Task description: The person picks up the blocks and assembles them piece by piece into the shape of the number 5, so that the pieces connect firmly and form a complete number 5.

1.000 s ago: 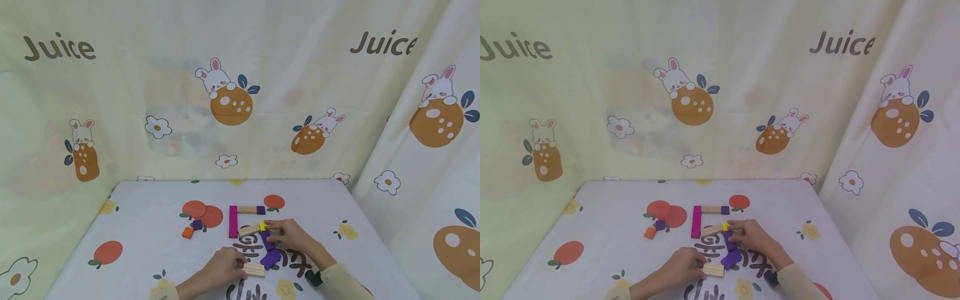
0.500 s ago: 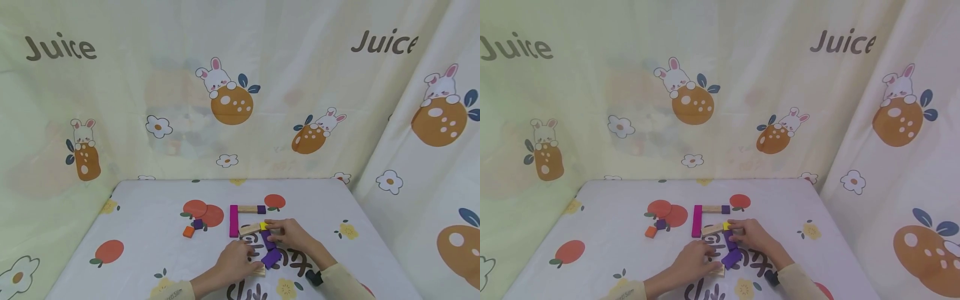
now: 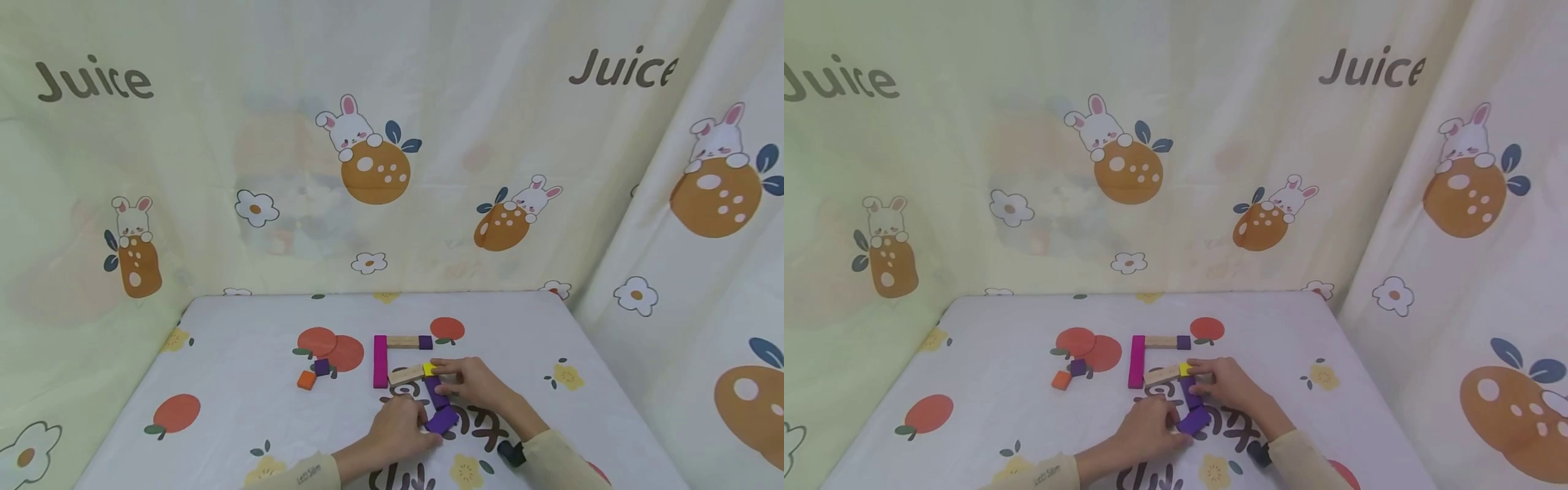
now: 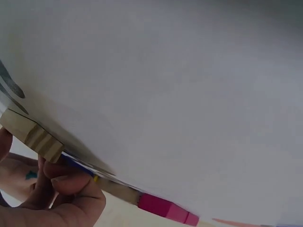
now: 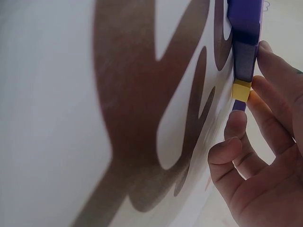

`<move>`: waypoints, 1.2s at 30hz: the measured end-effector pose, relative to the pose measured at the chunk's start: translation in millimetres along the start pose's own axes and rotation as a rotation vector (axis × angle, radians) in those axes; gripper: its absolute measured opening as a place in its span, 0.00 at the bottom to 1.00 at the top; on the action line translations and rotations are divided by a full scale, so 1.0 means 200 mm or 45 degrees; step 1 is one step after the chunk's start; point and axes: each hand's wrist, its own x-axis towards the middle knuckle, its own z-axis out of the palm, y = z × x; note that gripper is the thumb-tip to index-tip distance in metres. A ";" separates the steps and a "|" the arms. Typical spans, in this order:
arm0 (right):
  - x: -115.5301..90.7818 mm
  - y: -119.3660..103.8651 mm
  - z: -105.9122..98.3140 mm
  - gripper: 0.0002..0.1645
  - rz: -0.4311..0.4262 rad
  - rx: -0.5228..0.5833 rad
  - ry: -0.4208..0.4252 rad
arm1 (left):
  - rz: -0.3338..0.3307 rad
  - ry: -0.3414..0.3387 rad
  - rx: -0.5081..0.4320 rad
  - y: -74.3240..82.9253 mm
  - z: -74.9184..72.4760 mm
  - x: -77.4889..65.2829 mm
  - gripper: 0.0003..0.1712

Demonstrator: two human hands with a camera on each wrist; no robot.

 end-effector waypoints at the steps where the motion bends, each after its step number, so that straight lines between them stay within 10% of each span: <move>1: 0.00 0.00 0.00 0.25 0.004 -0.003 0.003 | 0.001 0.000 0.006 0.00 0.00 0.00 0.21; 21: 0.00 -0.01 0.00 0.24 0.022 -0.019 0.021 | 0.041 0.070 0.132 -0.06 -0.02 -0.05 0.26; 36: -0.01 -0.01 0.01 0.24 0.039 -0.004 0.022 | -0.061 -0.091 0.160 -0.18 -0.14 -0.18 0.25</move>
